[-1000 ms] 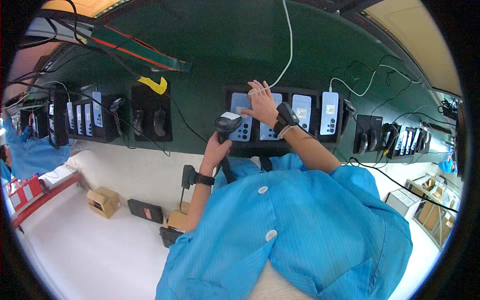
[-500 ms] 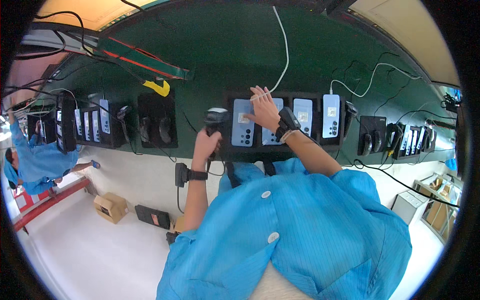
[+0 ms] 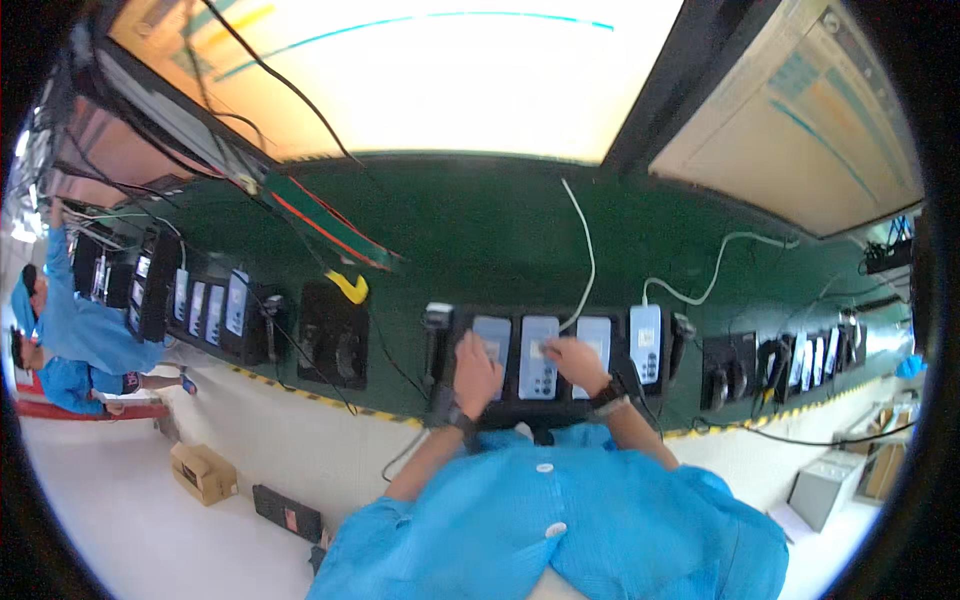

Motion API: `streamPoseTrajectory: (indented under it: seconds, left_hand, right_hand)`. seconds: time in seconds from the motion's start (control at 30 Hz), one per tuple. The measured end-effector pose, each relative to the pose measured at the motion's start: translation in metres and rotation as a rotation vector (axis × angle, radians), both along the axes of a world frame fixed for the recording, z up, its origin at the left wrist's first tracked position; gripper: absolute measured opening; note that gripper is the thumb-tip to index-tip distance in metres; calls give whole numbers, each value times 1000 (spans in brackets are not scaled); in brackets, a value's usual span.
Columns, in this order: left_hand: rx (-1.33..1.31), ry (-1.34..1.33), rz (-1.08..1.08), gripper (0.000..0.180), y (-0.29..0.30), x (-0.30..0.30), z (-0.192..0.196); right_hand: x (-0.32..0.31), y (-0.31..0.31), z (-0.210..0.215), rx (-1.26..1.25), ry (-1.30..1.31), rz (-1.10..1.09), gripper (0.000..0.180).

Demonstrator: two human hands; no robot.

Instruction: Scanning smartphone barcodes and connecting them to charging cables on a production line.

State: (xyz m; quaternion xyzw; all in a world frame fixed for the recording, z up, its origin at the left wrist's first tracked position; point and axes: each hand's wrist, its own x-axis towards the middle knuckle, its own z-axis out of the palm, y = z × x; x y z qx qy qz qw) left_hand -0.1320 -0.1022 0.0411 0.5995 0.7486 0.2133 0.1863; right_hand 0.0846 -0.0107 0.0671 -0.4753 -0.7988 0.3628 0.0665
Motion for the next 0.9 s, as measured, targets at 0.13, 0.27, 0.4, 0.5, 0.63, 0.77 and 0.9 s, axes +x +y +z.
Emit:
streamPoseTrajectory:
  seconds: [0.13, 0.27, 0.4, 0.5, 0.63, 0.77, 0.9]
  left_hand:
    - [58, -22, 180, 74, 8, 27, -19]
    - [-14, -168, 331, 74, 26, 12, -38]
    - [-123, -522, 193, 40, 33, -25, -30]
    - [-72, -1029, 250, 29, 22, -21, -8]
    - [-76, -1050, 110, 18, -9, -17, 35]
    - [-18, -999, 90, 16, -27, -18, 55]
    - [-10, -1058, 98, 16, -34, -21, 51]
  right_hand:
    - [22, 0, -8, -304, -8, 91, 20]
    - [31, -5, -6, -779, 399, 3, 19]
    - [23, -1, 13, -696, 450, -68, 21]
    - [5, 10, 36, -446, 598, -97, 16]
    - [-28, 14, 65, -394, 786, -77, 17]
    - [-56, -2, 79, -338, 718, 1, 17]
    - [-67, -18, 81, -335, 714, -76, 18]
